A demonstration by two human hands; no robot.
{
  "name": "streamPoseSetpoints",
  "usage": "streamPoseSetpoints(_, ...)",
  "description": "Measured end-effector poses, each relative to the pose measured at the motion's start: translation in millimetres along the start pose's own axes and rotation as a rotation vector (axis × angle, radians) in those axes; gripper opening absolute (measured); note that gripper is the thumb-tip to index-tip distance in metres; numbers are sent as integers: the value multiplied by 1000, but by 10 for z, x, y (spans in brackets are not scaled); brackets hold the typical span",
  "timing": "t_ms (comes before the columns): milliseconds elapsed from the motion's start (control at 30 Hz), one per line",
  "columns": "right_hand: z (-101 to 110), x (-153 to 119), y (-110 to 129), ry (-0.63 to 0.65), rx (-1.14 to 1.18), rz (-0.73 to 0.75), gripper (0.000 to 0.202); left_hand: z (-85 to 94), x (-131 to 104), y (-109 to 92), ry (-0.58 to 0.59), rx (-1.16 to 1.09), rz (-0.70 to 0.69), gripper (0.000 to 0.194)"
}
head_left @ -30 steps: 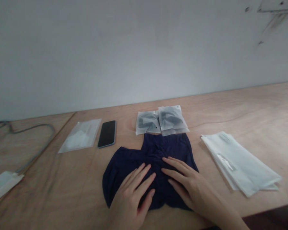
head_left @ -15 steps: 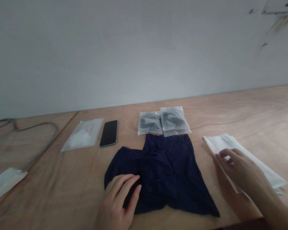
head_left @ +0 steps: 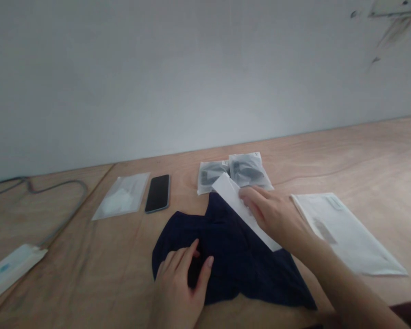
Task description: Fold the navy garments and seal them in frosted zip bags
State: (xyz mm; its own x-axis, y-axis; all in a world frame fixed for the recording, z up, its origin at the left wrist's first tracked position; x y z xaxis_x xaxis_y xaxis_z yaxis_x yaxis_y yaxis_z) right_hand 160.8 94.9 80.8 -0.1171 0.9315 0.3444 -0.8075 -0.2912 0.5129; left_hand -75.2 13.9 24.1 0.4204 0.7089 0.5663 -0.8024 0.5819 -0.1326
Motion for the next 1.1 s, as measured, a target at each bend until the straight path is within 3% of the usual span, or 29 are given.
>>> streamPoseSetpoints(167, 22, 297, -73, -3, -50, 140, 39, -77, -11, -98, 56, 40, 78, 44)
streamPoseSetpoints(400, 603, 153, -84, -482, -119, 154, 27, -162, 1, -224, 7, -56, 152, 43)
streamPoseSetpoints(633, 736, -30, 104, -717, -163, 203, 31, -242, 4, -238, -30, -207, 230, 50)
streamPoseSetpoints(733, 624, 29, 99, -543, -216, 229, 31, -285, -11, -255, -33, -276, 269, 59)
streamPoseSetpoints(900, -58, 162, -146, 40, -444, 162, 31, -396, -22, -276, -42, -459, 326, 68)
streamPoseSetpoints(1000, -338, 157, -284, 187, -434, 88, 34, -463, -19, -268, -49, -637, 392, 64)
streamPoseSetpoints(1100, -492, 132, -351, 288, -381, 87, 36, -481, -15, -230, -99, -818, 549, 73)
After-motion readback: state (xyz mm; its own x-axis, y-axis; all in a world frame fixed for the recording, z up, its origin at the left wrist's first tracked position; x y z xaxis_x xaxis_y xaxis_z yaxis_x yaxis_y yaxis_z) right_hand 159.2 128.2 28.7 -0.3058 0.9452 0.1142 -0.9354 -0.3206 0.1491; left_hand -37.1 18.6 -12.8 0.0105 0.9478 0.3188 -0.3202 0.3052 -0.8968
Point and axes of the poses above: each hand's wrist, its own x-axis towards the middle knuckle, its own z-axis out of the back of the hand, y = z × x, the point moved 5 cm from there along x, towards the middle knuckle, and after that the axes turned 15 degrees about -z, right-handed, at the moved point
